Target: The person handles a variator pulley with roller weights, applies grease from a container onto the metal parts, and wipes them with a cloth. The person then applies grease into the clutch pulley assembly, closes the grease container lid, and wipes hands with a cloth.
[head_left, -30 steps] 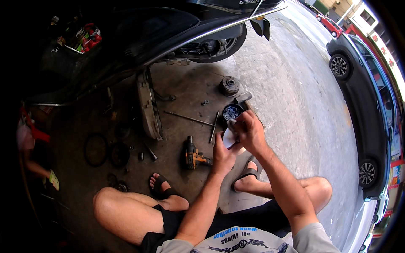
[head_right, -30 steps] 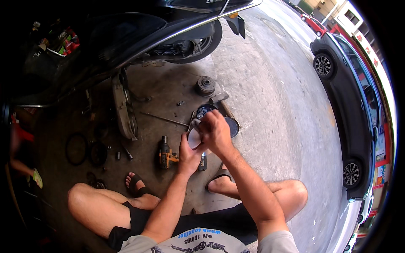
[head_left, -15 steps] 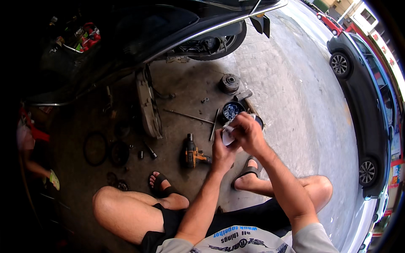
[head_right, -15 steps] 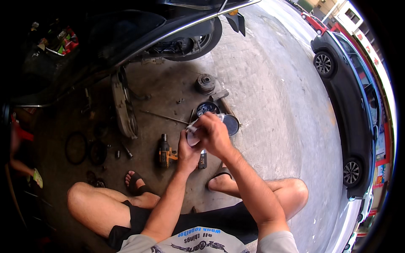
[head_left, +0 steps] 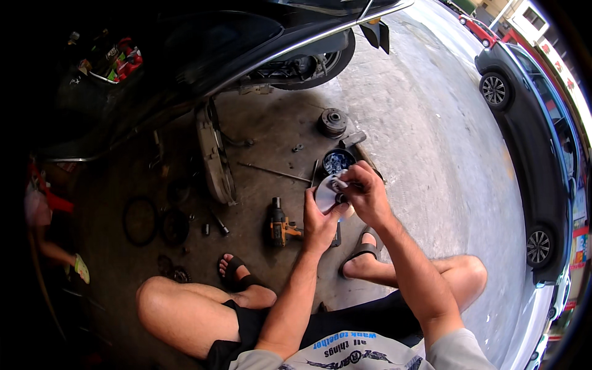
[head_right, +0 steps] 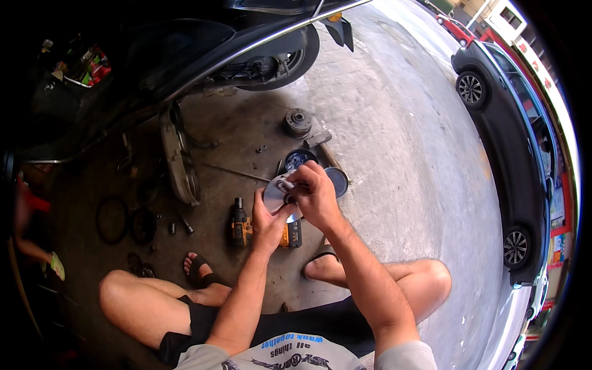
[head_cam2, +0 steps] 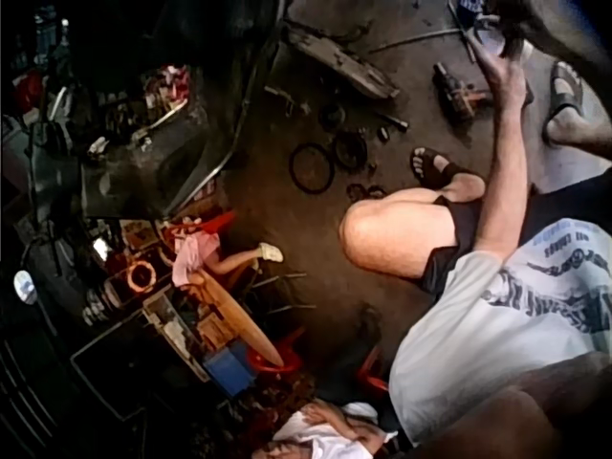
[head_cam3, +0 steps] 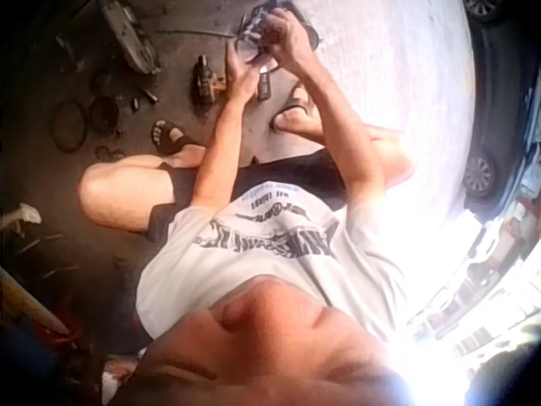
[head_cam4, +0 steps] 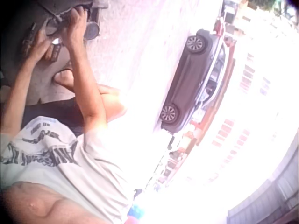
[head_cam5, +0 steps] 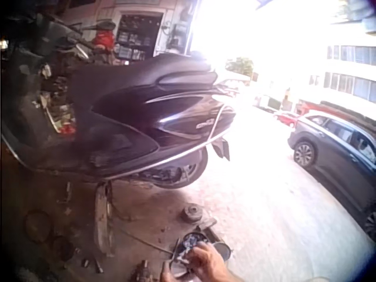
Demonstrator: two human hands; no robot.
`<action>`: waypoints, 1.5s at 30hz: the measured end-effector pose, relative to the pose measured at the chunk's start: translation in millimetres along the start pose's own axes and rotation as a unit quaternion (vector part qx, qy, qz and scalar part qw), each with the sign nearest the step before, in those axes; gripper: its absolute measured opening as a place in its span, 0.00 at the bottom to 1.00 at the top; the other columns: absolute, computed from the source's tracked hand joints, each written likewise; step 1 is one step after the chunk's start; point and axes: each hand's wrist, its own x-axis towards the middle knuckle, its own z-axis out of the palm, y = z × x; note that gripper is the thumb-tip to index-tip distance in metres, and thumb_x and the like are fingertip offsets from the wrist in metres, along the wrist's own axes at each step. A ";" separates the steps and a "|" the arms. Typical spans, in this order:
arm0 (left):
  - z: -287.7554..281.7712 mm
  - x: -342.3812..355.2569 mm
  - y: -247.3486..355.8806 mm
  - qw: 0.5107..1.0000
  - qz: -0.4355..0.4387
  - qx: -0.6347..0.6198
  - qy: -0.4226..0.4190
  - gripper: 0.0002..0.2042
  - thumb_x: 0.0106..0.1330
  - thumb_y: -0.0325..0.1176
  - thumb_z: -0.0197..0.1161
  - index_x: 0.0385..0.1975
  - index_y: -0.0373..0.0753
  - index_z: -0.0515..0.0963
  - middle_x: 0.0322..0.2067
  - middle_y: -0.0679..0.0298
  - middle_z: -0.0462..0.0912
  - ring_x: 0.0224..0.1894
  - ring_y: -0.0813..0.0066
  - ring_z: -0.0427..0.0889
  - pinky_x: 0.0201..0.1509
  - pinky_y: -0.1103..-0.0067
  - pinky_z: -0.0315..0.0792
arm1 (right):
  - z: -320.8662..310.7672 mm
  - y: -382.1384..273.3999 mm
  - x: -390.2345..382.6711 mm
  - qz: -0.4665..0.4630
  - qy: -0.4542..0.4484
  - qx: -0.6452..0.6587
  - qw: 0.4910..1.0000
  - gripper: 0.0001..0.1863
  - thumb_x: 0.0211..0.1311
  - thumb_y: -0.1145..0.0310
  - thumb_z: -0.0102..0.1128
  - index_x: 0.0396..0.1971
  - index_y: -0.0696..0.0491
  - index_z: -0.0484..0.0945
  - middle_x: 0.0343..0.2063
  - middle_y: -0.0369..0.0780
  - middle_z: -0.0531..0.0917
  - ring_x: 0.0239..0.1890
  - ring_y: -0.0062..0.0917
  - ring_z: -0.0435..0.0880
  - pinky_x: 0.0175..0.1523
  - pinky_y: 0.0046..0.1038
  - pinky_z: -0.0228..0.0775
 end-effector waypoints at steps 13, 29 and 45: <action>-0.2 3.3 8.0 0.991 -0.075 -0.095 0.051 0.22 0.64 0.30 0.72 0.52 0.32 0.68 0.48 0.58 0.78 0.49 0.72 0.79 0.54 0.76 0.75 | 5.5 10.8 -17.7 0.027 0.029 0.010 0.999 0.08 0.52 0.84 0.60 0.32 0.57 0.76 0.32 0.44 0.76 0.31 0.37 0.81 0.36 0.32 0.73; 4.3 1.9 17.7 0.987 -0.072 -0.143 0.017 0.22 0.63 0.27 0.71 0.52 0.35 0.67 0.49 0.58 0.77 0.51 0.73 0.78 0.55 0.76 0.74 | 5.6 -8.2 1.7 -0.031 0.056 -0.079 0.995 0.10 0.50 0.81 0.63 0.34 0.56 0.78 0.32 0.42 0.76 0.36 0.36 0.77 0.41 0.32 0.71; 13.8 -2.7 13.5 0.993 -0.009 -0.029 0.117 0.33 0.61 0.27 0.71 0.62 0.33 0.60 0.57 0.52 0.71 0.58 0.64 0.75 0.59 0.70 0.75 | 49.5 24.3 -53.8 0.231 0.174 0.377 0.880 0.09 0.67 0.79 0.61 0.42 0.53 0.71 0.33 0.32 0.80 0.33 0.13 0.78 0.36 0.17 0.72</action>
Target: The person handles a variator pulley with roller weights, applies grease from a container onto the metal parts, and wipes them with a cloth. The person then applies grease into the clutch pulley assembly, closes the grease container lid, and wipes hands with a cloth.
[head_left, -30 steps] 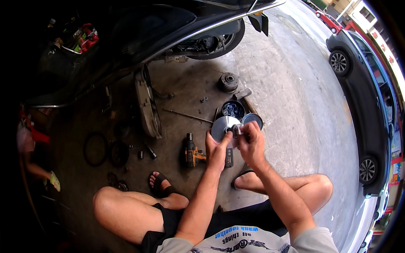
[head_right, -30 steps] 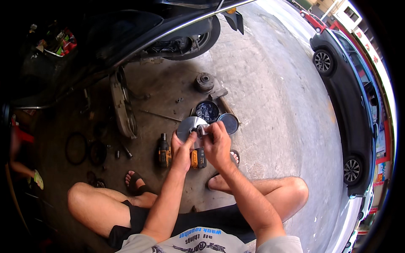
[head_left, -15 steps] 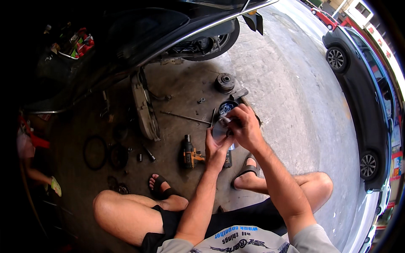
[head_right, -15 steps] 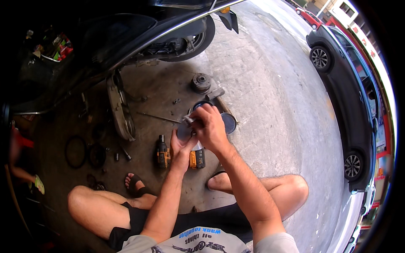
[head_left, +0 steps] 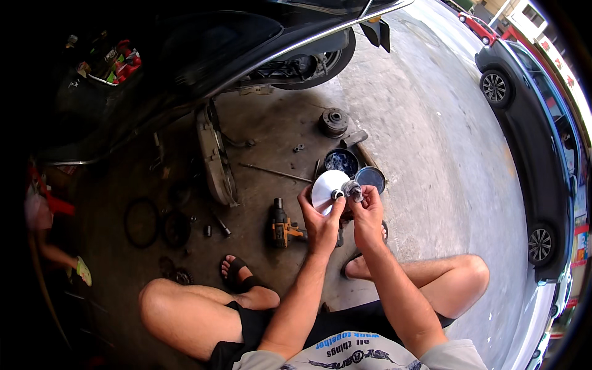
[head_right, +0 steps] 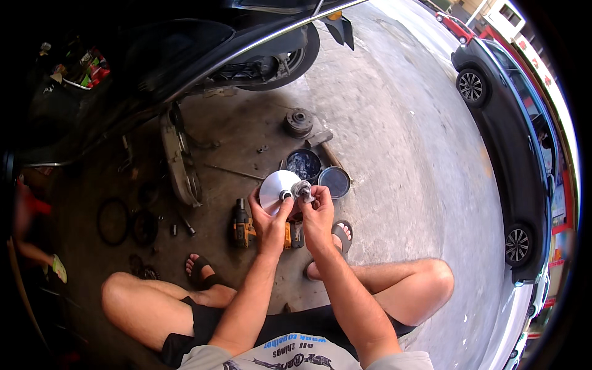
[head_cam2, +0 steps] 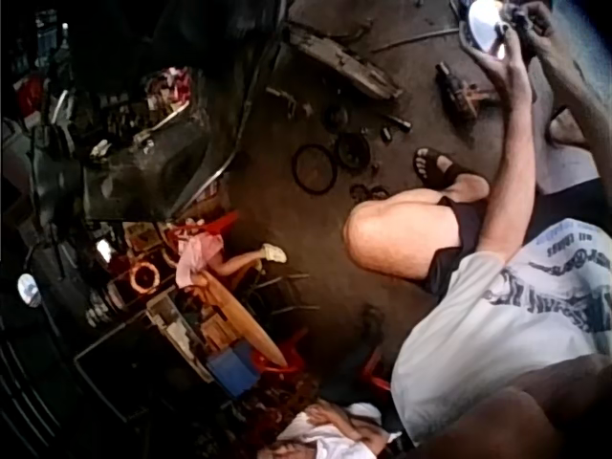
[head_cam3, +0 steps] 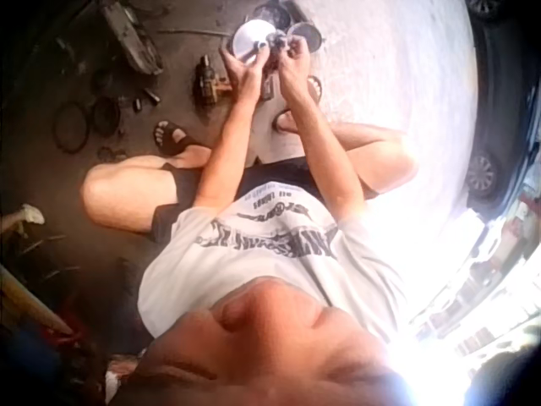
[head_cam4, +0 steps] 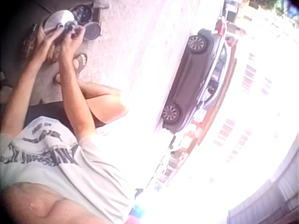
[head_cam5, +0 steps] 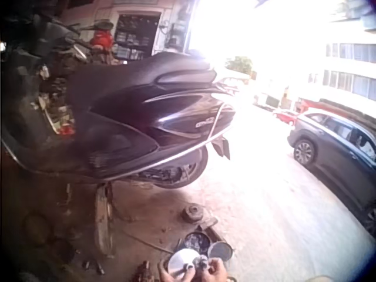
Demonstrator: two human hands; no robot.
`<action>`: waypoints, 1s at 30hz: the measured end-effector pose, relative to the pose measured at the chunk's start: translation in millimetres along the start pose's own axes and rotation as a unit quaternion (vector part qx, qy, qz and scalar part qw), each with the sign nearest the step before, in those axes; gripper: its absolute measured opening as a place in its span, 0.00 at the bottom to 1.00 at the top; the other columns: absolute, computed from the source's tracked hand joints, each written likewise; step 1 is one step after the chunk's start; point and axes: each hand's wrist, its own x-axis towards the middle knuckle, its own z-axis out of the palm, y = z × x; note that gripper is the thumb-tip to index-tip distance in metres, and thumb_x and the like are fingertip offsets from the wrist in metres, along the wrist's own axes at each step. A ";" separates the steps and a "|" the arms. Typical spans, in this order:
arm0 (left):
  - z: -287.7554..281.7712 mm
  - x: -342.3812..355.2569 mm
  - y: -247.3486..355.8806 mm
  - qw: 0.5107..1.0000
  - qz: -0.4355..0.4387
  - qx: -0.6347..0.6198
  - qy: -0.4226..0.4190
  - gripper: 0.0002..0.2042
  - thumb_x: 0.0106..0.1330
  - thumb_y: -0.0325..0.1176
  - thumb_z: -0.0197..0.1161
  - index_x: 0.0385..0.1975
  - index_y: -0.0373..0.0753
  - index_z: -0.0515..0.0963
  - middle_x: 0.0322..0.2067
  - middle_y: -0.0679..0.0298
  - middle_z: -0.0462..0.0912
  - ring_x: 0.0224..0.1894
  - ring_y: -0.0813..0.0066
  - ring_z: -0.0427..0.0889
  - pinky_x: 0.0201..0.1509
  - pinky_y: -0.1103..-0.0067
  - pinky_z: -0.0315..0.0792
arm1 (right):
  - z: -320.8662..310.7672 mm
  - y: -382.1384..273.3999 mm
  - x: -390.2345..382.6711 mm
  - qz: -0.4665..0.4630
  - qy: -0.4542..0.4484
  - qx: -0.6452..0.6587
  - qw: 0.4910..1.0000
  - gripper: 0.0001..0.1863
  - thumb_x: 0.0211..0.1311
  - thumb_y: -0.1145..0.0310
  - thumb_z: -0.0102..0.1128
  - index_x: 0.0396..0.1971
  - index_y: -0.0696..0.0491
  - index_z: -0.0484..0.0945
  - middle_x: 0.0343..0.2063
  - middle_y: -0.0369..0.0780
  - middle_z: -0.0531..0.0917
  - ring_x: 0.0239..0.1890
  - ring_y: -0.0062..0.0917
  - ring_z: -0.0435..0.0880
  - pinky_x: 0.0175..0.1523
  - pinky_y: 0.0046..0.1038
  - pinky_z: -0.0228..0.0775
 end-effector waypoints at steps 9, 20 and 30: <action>-1.3 5.9 -2.9 0.989 -0.105 -0.086 -0.055 0.27 0.59 0.23 0.71 0.58 0.34 0.69 0.50 0.62 0.79 0.51 0.75 0.80 0.56 0.77 0.75 | -1.0 -34.3 46.7 -0.181 -0.117 -0.256 0.942 0.12 0.52 0.86 0.54 0.36 0.57 0.76 0.34 0.38 0.78 0.36 0.24 0.78 0.42 0.25 0.72; -14.8 11.1 -16.8 0.974 -0.181 -0.135 0.026 0.16 0.66 0.29 0.68 0.49 0.31 0.74 0.45 0.61 0.82 0.44 0.74 0.81 0.49 0.78 0.76 | -4.3 -30.3 3.0 -0.315 -0.102 -0.408 0.851 0.10 0.46 0.84 0.61 0.31 0.57 0.75 0.32 0.45 0.76 0.34 0.41 0.78 0.38 0.35 0.71; -6.0 10.3 -16.4 0.982 -0.137 -0.119 0.057 0.16 0.65 0.32 0.70 0.47 0.33 0.73 0.44 0.60 0.80 0.43 0.74 0.80 0.45 0.78 0.76 | 0.0 -18.0 -0.2 -0.253 -0.007 -0.380 0.890 0.15 0.52 0.80 0.61 0.41 0.55 0.75 0.34 0.46 0.79 0.34 0.45 0.77 0.41 0.40 0.67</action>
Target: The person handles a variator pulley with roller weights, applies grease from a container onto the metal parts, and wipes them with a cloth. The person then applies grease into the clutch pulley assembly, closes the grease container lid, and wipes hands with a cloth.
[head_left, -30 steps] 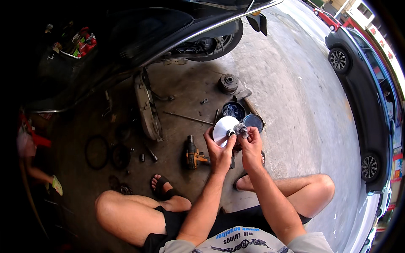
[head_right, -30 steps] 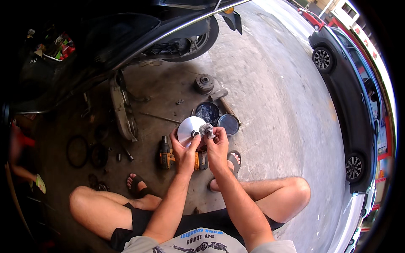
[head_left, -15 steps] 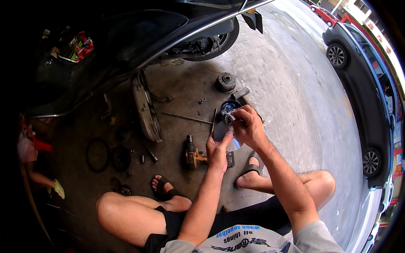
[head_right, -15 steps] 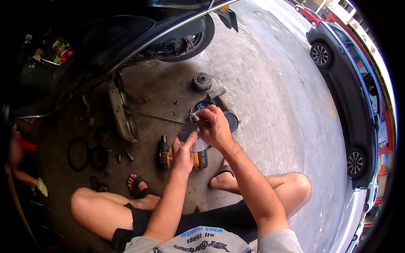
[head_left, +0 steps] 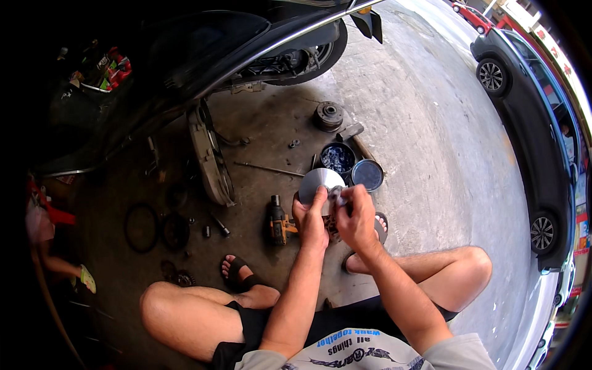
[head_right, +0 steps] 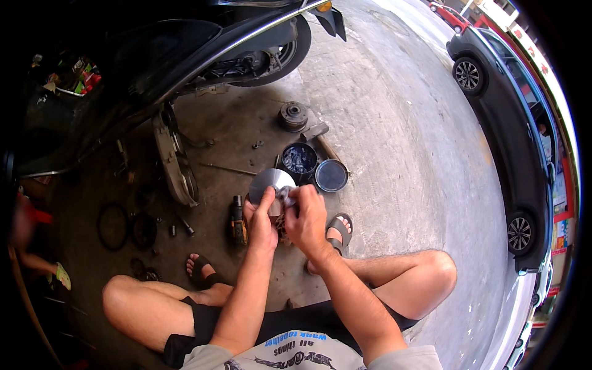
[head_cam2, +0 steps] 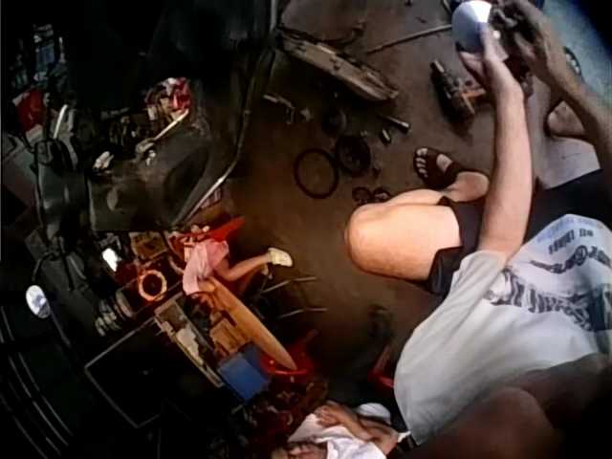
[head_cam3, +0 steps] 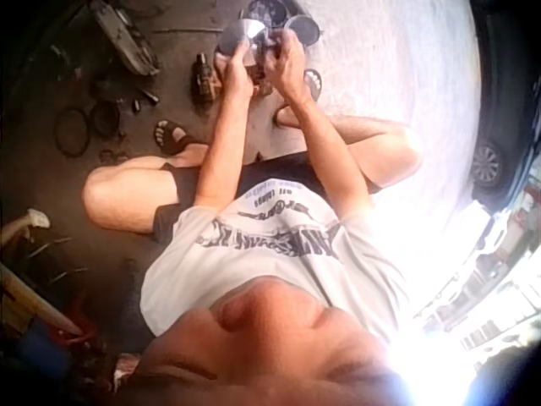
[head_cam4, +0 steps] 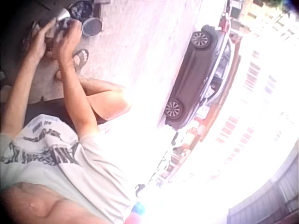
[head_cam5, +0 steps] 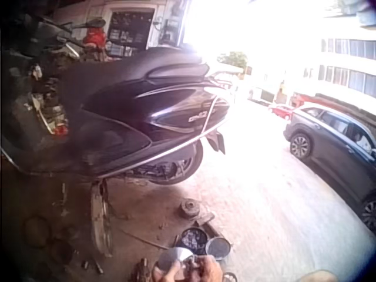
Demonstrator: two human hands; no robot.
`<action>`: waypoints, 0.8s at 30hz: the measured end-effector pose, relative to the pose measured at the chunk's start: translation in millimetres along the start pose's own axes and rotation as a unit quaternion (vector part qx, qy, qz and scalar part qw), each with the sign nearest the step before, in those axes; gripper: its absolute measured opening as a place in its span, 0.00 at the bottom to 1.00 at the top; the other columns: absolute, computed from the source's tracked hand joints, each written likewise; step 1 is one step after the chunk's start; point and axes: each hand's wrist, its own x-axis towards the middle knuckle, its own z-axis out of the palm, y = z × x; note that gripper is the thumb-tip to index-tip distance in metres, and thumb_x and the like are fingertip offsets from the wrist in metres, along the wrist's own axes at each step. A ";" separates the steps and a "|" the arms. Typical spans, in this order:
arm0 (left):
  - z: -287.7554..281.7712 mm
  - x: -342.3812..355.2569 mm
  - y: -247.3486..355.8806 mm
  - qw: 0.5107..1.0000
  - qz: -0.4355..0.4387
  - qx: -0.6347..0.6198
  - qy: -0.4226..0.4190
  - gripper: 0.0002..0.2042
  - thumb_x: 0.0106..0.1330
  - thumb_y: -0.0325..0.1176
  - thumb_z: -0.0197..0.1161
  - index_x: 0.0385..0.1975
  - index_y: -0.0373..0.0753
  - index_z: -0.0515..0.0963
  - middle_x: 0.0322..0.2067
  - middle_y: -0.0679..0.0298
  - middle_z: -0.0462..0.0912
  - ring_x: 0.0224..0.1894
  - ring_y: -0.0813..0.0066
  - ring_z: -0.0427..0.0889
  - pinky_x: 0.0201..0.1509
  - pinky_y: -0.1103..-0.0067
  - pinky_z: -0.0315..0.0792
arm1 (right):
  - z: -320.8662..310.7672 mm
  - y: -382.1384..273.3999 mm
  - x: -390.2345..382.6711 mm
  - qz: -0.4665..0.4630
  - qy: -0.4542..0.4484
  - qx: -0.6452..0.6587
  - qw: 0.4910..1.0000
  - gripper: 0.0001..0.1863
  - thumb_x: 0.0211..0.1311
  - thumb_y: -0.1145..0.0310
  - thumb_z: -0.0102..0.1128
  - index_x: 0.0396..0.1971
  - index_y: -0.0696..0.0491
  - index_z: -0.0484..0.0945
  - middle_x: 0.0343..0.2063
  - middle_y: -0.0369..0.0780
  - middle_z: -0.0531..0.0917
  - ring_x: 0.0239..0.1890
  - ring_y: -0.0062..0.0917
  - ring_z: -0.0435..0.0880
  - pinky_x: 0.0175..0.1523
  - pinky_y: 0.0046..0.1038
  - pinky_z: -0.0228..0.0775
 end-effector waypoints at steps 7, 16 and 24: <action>-6.1 -0.6 13.3 0.999 -0.029 -0.022 0.004 0.19 0.65 0.31 0.71 0.50 0.33 0.71 0.47 0.59 0.80 0.47 0.73 0.79 0.52 0.77 0.74 | -5.8 -19.7 -19.4 -0.097 -0.096 -0.051 0.989 0.15 0.52 0.81 0.63 0.41 0.55 0.76 0.33 0.45 0.80 0.34 0.42 0.77 0.43 0.38 0.69; 2.5 -8.8 8.1 0.986 0.067 0.087 -0.125 0.20 0.63 0.28 0.71 0.51 0.33 0.70 0.46 0.59 0.81 0.48 0.74 0.79 0.52 0.77 0.75 | -14.7 -16.2 70.8 -0.139 -0.214 -0.045 0.966 0.10 0.52 0.75 0.65 0.37 0.55 0.80 0.32 0.42 0.81 0.39 0.36 0.80 0.46 0.33 0.73; 1.2 -8.6 7.2 0.980 0.112 0.116 -0.121 0.20 0.63 0.30 0.72 0.50 0.32 0.72 0.46 0.59 0.80 0.49 0.74 0.79 0.53 0.78 0.74 | -10.9 -28.1 80.3 -0.188 -0.293 -0.045 0.937 0.13 0.47 0.74 0.68 0.35 0.52 0.81 0.34 0.41 0.77 0.43 0.39 0.77 0.49 0.37 0.69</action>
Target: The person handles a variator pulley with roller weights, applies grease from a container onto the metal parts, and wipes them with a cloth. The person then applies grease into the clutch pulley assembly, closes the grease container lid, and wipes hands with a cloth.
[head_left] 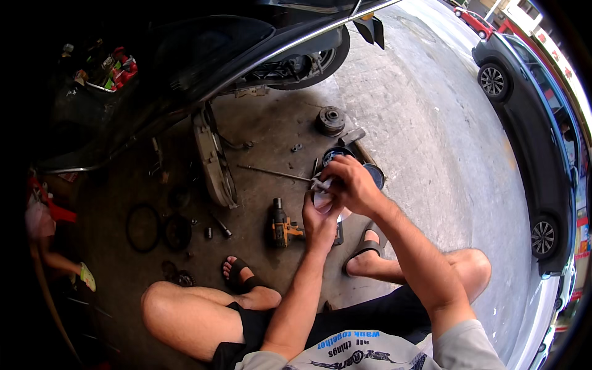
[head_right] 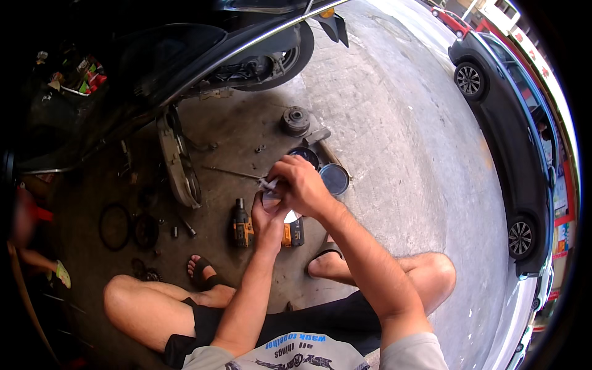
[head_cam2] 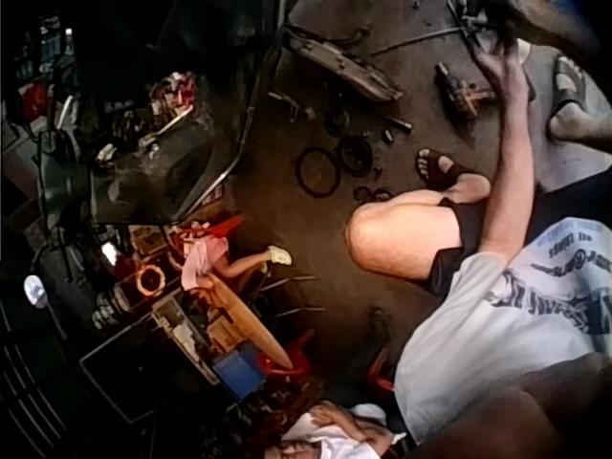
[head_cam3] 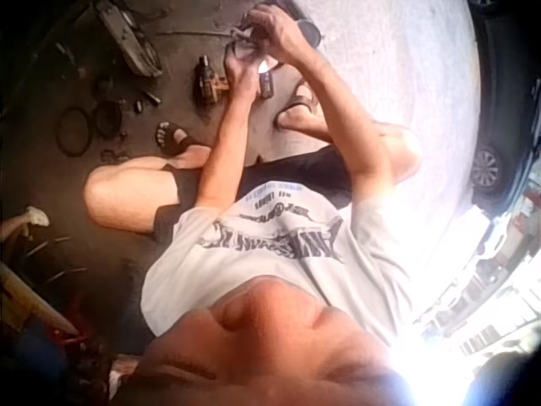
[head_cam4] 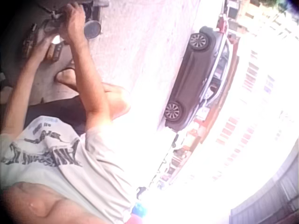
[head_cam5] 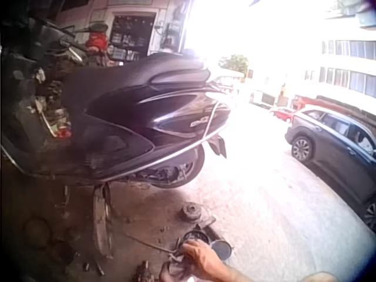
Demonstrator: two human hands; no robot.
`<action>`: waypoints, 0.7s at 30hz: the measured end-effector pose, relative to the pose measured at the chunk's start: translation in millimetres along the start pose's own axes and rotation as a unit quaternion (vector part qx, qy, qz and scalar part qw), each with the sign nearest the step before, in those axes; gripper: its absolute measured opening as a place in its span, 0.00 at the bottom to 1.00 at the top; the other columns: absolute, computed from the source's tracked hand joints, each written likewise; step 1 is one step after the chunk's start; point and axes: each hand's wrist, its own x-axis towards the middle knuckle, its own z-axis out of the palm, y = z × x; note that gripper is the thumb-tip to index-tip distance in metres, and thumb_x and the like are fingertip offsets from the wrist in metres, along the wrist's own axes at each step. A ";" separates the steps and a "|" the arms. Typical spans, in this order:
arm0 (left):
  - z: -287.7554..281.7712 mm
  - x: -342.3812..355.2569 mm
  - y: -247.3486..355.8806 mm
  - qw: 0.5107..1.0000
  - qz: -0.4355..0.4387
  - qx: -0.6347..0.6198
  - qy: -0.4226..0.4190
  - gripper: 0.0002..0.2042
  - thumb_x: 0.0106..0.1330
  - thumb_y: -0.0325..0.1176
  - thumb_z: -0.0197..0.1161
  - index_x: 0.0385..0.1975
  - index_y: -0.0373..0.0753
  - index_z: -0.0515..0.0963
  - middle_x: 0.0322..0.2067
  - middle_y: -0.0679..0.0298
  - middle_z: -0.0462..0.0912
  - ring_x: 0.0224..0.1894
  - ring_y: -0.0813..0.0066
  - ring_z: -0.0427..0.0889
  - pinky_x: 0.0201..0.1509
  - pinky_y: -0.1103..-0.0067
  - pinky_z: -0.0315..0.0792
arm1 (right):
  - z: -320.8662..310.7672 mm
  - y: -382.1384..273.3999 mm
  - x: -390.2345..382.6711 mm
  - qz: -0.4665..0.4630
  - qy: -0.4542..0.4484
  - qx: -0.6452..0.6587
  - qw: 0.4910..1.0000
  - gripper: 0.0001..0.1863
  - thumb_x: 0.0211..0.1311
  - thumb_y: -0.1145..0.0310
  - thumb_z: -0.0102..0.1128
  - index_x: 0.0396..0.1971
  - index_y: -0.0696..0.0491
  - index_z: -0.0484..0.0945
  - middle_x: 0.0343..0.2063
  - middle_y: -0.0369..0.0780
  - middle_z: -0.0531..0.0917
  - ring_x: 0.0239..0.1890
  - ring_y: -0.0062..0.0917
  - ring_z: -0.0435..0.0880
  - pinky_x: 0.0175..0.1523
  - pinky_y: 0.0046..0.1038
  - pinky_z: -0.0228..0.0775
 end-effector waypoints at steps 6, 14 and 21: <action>1.3 2.3 7.3 0.988 -0.071 -0.083 0.107 0.19 0.64 0.26 0.69 0.51 0.31 0.69 0.46 0.57 0.80 0.45 0.72 0.82 0.51 0.76 0.77 | 52.1 -2.1 -58.7 0.143 0.249 0.083 0.954 0.08 0.56 0.84 0.59 0.36 0.59 0.76 0.28 0.41 0.76 0.29 0.26 0.78 0.35 0.27 0.72; 0.0 0.9 4.8 0.995 -0.044 -0.083 0.045 0.20 0.64 0.27 0.71 0.51 0.33 0.68 0.47 0.58 0.78 0.48 0.75 0.79 0.52 0.76 0.76 | 37.0 7.3 -47.5 0.185 0.248 0.096 0.946 0.10 0.57 0.81 0.62 0.39 0.57 0.76 0.31 0.39 0.79 0.32 0.25 0.79 0.37 0.26 0.72; 0.9 -1.7 3.8 0.998 0.033 0.036 -0.039 0.24 0.60 0.28 0.70 0.55 0.37 0.70 0.52 0.65 0.76 0.55 0.77 0.74 0.60 0.77 0.70 | 5.0 -26.0 2.2 -0.058 -0.048 -0.075 0.994 0.13 0.45 0.75 0.69 0.34 0.50 0.82 0.34 0.41 0.78 0.42 0.39 0.77 0.48 0.36 0.70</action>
